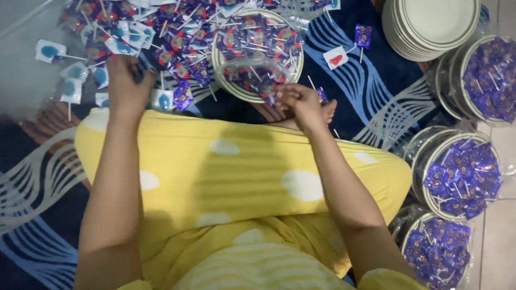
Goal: Packaging small packets onto plates and placing the plates into plastic bags.
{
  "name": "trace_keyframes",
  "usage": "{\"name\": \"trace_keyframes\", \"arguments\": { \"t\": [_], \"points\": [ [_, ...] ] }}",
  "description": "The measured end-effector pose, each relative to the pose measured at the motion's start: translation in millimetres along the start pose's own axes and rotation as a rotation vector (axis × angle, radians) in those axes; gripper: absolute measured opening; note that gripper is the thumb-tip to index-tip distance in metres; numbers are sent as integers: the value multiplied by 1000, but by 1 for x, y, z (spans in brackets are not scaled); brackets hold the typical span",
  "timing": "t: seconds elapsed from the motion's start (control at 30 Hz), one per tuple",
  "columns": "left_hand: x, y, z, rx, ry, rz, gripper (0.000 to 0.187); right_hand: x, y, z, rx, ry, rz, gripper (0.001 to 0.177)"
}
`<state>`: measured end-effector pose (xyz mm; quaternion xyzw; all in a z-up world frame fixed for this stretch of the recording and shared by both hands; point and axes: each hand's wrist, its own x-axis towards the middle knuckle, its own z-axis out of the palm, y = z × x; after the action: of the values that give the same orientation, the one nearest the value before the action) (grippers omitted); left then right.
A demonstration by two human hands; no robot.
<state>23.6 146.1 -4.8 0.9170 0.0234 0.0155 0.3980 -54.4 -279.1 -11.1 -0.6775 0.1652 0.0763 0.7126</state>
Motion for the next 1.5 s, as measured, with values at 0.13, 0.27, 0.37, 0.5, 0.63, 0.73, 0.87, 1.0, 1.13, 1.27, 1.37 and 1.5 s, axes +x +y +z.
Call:
{"name": "trace_keyframes", "arguments": {
  "t": [0.13, 0.27, 0.37, 0.5, 0.63, 0.73, 0.87, 1.0, 1.13, 1.27, 1.37, 1.5],
  "points": [
    [17, -62, 14, -55, 115, -40, 23, 5, -1, 49, -300, -38, -41, 28],
    [27, -57, 30, -79, 149, -4, 25, 20, 26, 74, -364, 5, -28, 33],
    [25, -38, 26, -26, 137, -36, 29, 21, 51, 64, -449, 95, 24, 30],
    [30, -45, 31, -92, 175, -103, 25, 3, 67, 37, -188, 191, -29, 25],
    [36, -52, 38, -87, 159, -171, 23, 3, 52, 45, -189, 215, -105, 26],
    [38, -44, 36, -48, 141, -154, 21, 9, 27, 67, -320, 161, -191, 28],
    [40, -49, 36, -31, 102, -196, 24, 13, 29, 76, -267, 224, -177, 24],
    [38, -48, 43, -17, 63, -162, 24, 19, 59, 71, -275, 276, -214, 22],
    [28, -24, 34, 17, 32, -169, 24, 21, 21, 93, -614, 229, -422, 24],
    [38, -54, 47, 141, 19, -223, 22, 45, 11, 106, -944, 282, -857, 14],
    [38, -57, 49, 245, 0, -274, 22, 45, 23, 108, -1093, 337, -837, 13],
    [31, -21, 40, 303, 2, 34, 31, 15, 18, 81, -932, 121, -821, 38]
  ]
}}
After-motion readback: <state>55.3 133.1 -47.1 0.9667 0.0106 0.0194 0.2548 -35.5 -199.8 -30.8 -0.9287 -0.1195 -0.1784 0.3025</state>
